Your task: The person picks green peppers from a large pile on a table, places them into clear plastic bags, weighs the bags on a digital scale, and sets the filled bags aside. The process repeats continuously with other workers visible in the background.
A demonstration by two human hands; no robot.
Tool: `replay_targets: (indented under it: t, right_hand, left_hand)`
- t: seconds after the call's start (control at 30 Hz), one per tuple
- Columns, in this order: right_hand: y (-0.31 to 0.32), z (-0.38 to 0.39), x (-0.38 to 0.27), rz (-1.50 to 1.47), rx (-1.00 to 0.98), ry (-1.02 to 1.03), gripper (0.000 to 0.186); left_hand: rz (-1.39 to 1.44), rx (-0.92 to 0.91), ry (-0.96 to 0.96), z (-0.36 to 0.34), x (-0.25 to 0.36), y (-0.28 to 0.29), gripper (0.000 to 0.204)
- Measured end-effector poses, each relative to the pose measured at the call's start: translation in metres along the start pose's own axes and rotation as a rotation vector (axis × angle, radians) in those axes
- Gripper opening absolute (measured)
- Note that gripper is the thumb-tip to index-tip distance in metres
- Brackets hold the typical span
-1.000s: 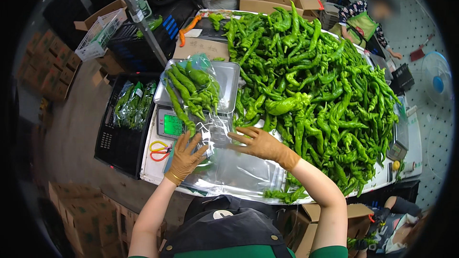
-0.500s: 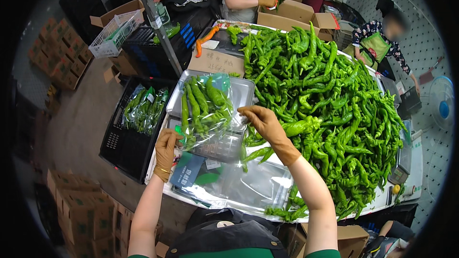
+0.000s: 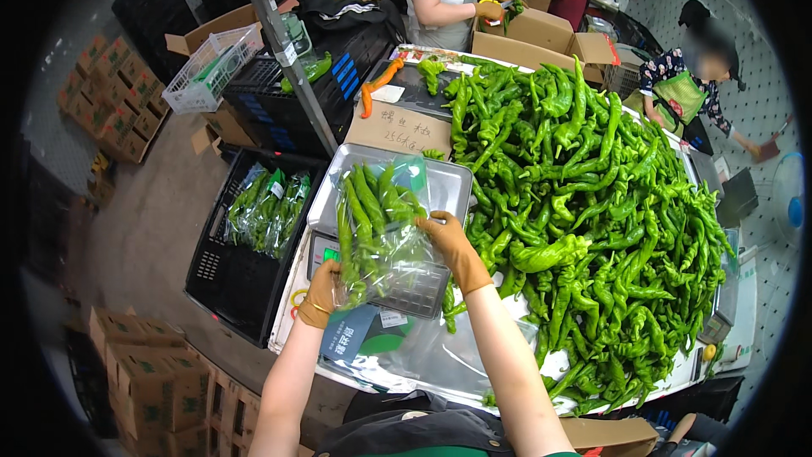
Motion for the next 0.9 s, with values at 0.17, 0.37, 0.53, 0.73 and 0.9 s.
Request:
replay_targets:
  t: [0.17,0.37,0.53,0.73,0.9]
  right_hand:
    - [-0.015,0.068,-0.001,-0.397,-0.233,0.065,0.058]
    - [-0.01,0.142,0.044,-0.694,-0.338,0.2,0.063]
    - [-0.007,0.183,0.042,-0.756,-0.432,0.241,0.064]
    - [-0.015,0.203,0.002,-0.791,-0.325,0.243,0.079]
    - [-0.051,0.215,0.016,-1.142,-0.519,0.049,0.068]
  left_hand:
    - [0.121,-0.178,-0.191,0.047,-0.02,-0.011,0.047]
    - [0.047,-0.086,-0.375,0.101,-0.061,0.011,0.07]
    - [-0.097,-0.101,-0.463,0.147,-0.075,0.011,0.057]
    - [-0.703,-0.28,-0.581,0.224,-0.062,-0.086,0.05]
    - [-1.446,-0.331,-0.687,0.224,-0.099,-0.189,0.051]
Point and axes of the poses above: each hand's wrist, its own z-axis away from the middle knuckle, its own y-axis out of the back of the hand, x = y × z, the point moved 5 cm from there along -z, towards the middle knuckle, and after that the axes turned 9 degrees about y, right-handed, at the moved point
